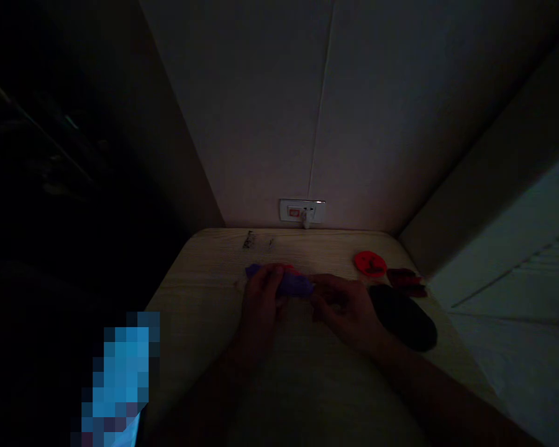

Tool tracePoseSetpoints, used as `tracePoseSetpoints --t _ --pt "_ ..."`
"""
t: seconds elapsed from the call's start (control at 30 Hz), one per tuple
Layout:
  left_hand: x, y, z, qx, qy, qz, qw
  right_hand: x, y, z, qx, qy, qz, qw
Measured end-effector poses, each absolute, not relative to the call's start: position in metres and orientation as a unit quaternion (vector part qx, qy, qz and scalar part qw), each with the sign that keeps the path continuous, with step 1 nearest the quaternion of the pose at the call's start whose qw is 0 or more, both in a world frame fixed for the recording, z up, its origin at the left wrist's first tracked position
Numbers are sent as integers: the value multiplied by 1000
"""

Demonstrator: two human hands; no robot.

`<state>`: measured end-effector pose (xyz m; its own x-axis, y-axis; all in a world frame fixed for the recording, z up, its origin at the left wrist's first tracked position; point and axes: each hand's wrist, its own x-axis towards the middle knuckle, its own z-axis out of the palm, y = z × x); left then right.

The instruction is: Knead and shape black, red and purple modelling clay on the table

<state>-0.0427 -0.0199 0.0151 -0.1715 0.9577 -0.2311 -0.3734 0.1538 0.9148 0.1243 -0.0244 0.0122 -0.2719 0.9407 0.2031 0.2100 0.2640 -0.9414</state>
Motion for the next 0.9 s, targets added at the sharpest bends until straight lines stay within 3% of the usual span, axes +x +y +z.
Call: tracePoseSetpoints --t 0.3,0.57,0.9 --pt "-45 -18 13 331 496 584 550 123 -16 13 -432 -578 570 393" --pt "-46 -16 11 261 458 581 620 123 -9 11 -432 -486 646 400" --pt "-52 -18 6 523 532 538 392 125 -9 14 -431 -556 606 371"
